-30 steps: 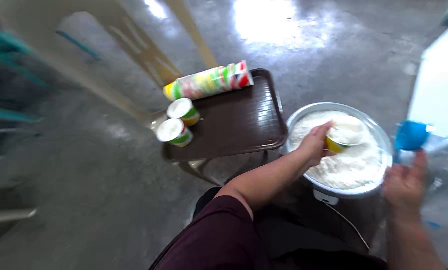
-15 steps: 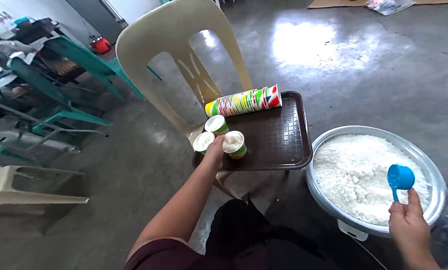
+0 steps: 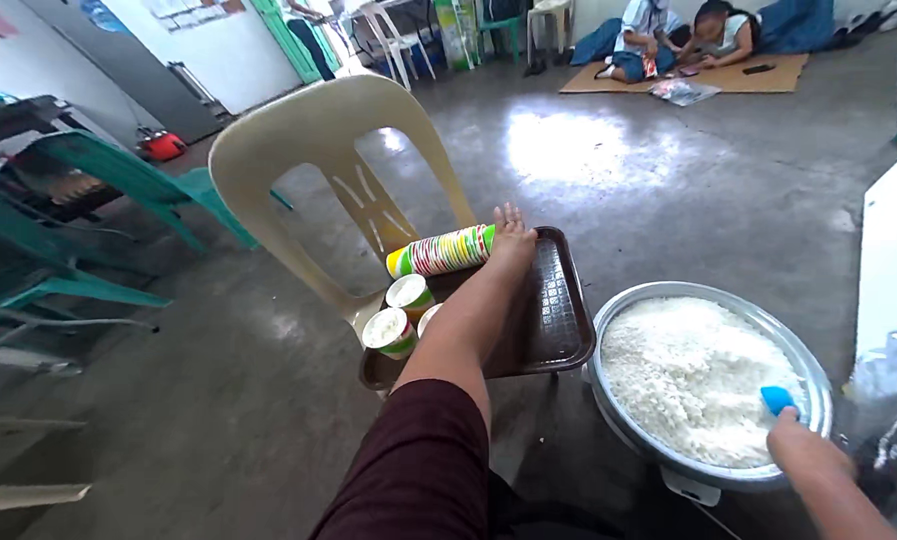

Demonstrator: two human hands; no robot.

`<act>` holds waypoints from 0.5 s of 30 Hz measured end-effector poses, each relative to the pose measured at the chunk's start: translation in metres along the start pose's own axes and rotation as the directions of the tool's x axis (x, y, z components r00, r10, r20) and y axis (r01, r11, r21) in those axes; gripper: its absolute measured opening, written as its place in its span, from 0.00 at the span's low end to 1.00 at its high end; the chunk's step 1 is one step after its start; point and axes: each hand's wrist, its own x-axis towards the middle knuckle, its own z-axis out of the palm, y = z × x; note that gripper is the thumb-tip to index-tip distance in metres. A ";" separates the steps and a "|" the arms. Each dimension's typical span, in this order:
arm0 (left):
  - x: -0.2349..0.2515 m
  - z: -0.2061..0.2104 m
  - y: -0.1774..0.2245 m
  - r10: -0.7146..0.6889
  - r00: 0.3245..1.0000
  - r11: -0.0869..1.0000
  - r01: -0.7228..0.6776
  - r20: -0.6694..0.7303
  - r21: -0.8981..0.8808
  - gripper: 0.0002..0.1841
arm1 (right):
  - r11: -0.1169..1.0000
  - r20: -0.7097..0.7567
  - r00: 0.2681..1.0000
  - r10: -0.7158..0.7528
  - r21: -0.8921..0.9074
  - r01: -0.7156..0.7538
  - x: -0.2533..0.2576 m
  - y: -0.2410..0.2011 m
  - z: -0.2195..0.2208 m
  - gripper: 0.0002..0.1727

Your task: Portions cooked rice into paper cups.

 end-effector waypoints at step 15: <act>0.004 -0.002 -0.018 0.090 0.969 0.994 -0.072 0.230 -0.084 0.27 | 0.856 0.196 0.928 -0.315 0.481 0.189 -0.066 -0.054 0.019 0.22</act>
